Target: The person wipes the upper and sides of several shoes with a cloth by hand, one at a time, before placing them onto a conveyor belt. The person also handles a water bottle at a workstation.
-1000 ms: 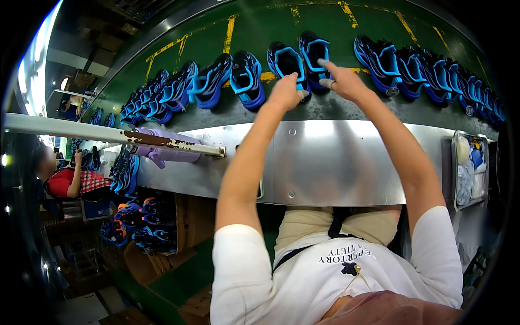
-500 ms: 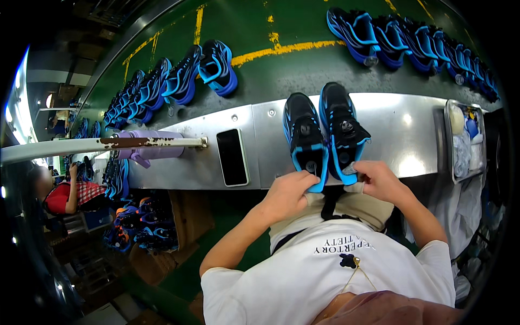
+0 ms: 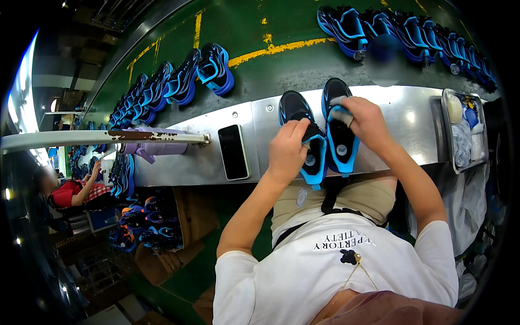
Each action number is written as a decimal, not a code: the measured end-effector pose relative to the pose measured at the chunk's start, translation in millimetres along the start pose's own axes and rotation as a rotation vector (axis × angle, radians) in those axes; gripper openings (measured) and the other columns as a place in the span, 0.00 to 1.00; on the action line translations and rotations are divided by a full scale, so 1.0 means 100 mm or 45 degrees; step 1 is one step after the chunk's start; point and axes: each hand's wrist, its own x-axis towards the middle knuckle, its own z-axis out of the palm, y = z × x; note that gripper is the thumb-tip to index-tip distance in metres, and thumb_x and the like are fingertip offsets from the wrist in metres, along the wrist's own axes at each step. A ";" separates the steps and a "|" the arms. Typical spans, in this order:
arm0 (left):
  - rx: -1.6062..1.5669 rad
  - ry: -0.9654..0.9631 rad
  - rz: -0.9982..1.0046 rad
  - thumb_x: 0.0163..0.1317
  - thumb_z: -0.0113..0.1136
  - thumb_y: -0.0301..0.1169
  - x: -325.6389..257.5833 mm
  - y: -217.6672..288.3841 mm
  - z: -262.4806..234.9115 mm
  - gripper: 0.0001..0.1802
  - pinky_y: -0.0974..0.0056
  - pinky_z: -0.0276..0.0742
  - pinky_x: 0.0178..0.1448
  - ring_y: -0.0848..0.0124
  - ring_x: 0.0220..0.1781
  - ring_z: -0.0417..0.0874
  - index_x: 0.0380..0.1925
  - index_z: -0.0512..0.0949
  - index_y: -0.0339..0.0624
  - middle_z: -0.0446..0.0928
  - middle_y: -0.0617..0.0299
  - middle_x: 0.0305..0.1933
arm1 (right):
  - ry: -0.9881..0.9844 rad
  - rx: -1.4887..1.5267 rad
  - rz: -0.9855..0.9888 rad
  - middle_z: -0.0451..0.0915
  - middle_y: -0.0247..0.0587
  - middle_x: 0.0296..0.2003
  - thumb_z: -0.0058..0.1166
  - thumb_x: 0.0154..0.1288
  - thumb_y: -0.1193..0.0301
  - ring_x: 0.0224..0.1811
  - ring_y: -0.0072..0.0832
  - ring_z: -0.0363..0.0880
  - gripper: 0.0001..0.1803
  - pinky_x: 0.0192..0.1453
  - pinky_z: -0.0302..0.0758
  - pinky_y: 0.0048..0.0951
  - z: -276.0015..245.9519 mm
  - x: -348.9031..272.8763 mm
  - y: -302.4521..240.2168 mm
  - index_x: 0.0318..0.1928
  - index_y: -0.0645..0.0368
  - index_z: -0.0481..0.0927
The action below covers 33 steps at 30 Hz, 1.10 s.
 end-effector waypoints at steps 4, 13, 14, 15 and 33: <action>-0.090 -0.058 -0.182 0.40 0.58 0.15 -0.05 0.10 -0.05 0.27 0.56 0.75 0.48 0.53 0.47 0.77 0.46 0.76 0.43 0.76 0.54 0.47 | -0.218 0.010 0.301 0.79 0.48 0.40 0.60 0.58 0.73 0.38 0.44 0.79 0.14 0.42 0.76 0.34 -0.14 0.02 -0.17 0.45 0.59 0.80; 0.271 -0.203 0.109 0.45 0.55 0.18 -0.12 0.30 0.05 0.18 0.54 0.69 0.53 0.53 0.49 0.71 0.38 0.80 0.47 0.70 0.56 0.59 | -0.336 -0.322 -0.154 0.72 0.52 0.48 0.57 0.47 0.75 0.47 0.46 0.74 0.17 0.44 0.77 0.40 -0.48 -0.44 -0.23 0.42 0.53 0.79; 0.391 -0.231 0.195 0.49 0.55 0.24 -0.13 0.32 0.07 0.14 0.53 0.69 0.52 0.54 0.49 0.71 0.38 0.79 0.44 0.69 0.53 0.61 | -0.308 -0.398 -0.210 0.72 0.53 0.47 0.56 0.48 0.74 0.47 0.47 0.74 0.15 0.43 0.77 0.39 -0.45 -0.51 -0.24 0.41 0.55 0.78; 0.456 -0.267 0.219 0.51 0.54 0.25 -0.12 0.38 0.11 0.14 0.54 0.69 0.51 0.54 0.49 0.71 0.39 0.79 0.42 0.67 0.51 0.63 | -0.344 -0.349 -0.179 0.72 0.57 0.46 0.54 0.50 0.71 0.46 0.47 0.74 0.13 0.42 0.78 0.37 -0.34 -0.57 -0.28 0.39 0.59 0.77; 0.245 -0.171 0.169 0.59 0.61 0.26 -0.04 0.42 0.10 0.06 0.62 0.70 0.47 0.63 0.43 0.74 0.35 0.80 0.37 0.75 0.58 0.41 | -0.501 -0.255 -0.038 0.77 0.53 0.31 0.58 0.53 0.69 0.35 0.46 0.79 0.08 0.36 0.77 0.40 -0.23 -0.24 -0.09 0.30 0.61 0.82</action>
